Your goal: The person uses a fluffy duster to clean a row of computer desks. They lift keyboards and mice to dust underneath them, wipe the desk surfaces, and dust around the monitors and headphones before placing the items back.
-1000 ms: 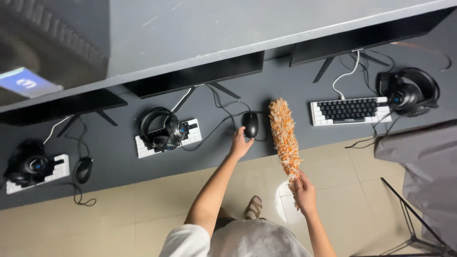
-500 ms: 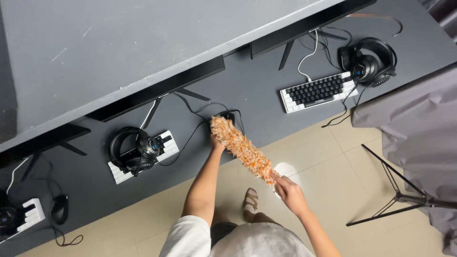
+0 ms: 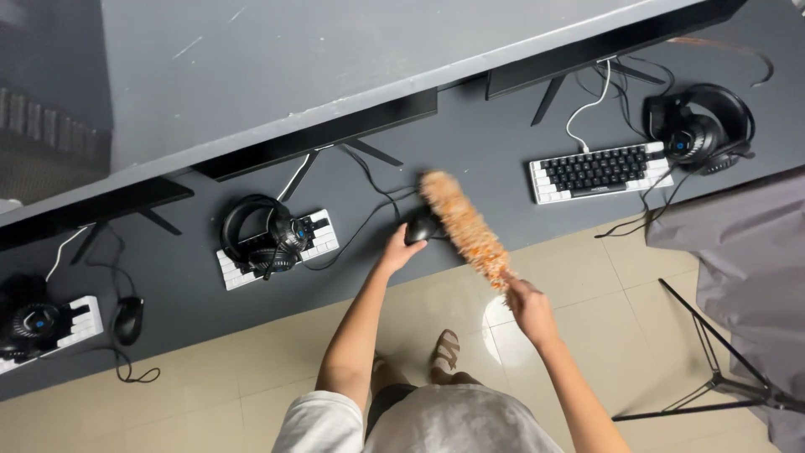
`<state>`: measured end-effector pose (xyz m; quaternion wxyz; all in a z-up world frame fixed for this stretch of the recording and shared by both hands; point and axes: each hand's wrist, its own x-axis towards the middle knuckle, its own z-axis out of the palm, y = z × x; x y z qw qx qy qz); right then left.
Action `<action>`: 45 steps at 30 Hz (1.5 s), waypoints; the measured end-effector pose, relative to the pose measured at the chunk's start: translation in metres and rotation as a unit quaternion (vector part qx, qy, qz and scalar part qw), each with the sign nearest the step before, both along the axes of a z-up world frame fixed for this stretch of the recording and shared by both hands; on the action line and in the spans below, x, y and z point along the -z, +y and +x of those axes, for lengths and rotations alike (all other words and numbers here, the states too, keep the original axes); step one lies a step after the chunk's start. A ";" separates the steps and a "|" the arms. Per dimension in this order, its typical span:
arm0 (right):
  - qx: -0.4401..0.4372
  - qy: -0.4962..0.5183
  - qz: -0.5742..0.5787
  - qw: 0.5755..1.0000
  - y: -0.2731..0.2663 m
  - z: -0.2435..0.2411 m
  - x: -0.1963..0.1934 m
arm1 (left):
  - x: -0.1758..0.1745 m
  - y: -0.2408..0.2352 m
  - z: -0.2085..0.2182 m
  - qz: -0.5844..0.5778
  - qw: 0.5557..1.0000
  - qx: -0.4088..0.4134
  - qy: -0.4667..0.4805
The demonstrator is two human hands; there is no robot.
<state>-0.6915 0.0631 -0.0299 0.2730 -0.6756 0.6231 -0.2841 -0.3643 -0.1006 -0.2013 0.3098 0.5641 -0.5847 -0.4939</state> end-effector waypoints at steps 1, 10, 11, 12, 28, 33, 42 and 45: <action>-0.002 -0.001 -0.002 1.000 0.002 0.000 0.005 | 0.003 0.002 -0.002 -0.002 1.000 -0.002 -0.001; 0.215 -0.083 0.111 0.967 0.041 0.008 0.032 | -0.102 0.010 -0.073 0.040 0.912 -0.020 -0.408; 0.242 -0.194 0.119 0.943 0.049 0.007 0.041 | -0.101 0.011 -0.078 0.031 0.901 -0.015 -0.432; 0.267 -0.301 0.126 0.907 0.056 0.006 0.050 | -0.100 0.013 -0.084 0.021 0.890 -0.010 -0.456; 0.301 -0.285 0.163 0.895 0.093 0.005 0.057 | -0.041 0.019 -0.085 -0.161 0.876 0.075 -0.449; 0.278 -0.277 0.139 0.909 0.096 0.006 0.054 | -0.066 0.023 -0.071 -0.213 0.920 0.020 -0.329; 0.009 -0.175 0.063 0.983 0.086 0.063 0.019 | -0.161 0.071 0.023 -0.322 0.907 -0.253 -0.100; -0.080 -0.030 0.062 0.994 0.046 0.092 0.033 | -0.178 0.091 0.053 -0.331 0.893 -0.301 -0.050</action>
